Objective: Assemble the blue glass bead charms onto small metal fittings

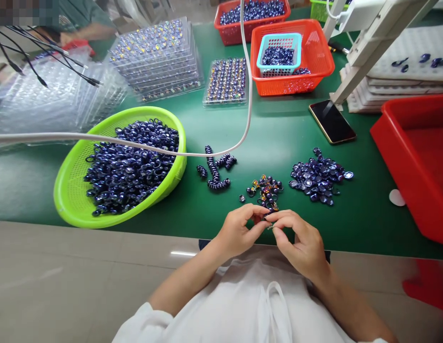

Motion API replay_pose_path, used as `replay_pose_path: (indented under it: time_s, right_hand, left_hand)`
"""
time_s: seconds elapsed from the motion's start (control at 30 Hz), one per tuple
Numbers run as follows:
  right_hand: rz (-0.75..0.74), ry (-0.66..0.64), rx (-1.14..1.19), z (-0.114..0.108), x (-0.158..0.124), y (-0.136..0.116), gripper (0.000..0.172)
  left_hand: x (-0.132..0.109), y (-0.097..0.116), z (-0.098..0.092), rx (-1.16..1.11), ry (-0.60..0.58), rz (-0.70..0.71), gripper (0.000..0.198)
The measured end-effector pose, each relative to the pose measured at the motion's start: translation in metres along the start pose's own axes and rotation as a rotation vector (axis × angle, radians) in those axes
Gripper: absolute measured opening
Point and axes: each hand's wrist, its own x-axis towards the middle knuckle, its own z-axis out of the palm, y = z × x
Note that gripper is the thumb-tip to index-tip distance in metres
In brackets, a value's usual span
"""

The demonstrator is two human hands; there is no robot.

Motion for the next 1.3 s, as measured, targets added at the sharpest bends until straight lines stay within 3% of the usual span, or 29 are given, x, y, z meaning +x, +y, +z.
replay_pose_path:
  time_s: [0.17, 0.4, 0.73, 0.9, 1.3]
  right_hand:
    - [0.231, 0.035, 0.102, -0.007, -0.001, 0.006, 0.009]
    - [0.340, 0.033, 0.194, -0.005, 0.005, 0.004, 0.006]
    - [0.258, 0.056, 0.278, -0.004, 0.007, 0.008, 0.009]
    - [0.307, -0.011, 0.314, -0.005, 0.009, 0.002, 0.012]
    - [0.338, -0.122, 0.323, -0.009, 0.011, 0.002, 0.013]
  left_hand:
    - [0.001, 0.003, 0.000, 0.009, 0.002, 0.109, 0.018]
    - [0.004, 0.010, 0.007, -0.095, -0.018, 0.163, 0.019]
    - [0.001, 0.003, 0.007, -0.131, -0.008, 0.142, 0.021]
    - [0.003, 0.001, 0.006, -0.163, 0.011, 0.173, 0.022]
    - [0.006, -0.005, -0.001, -0.212, -0.085, 0.194, 0.027]
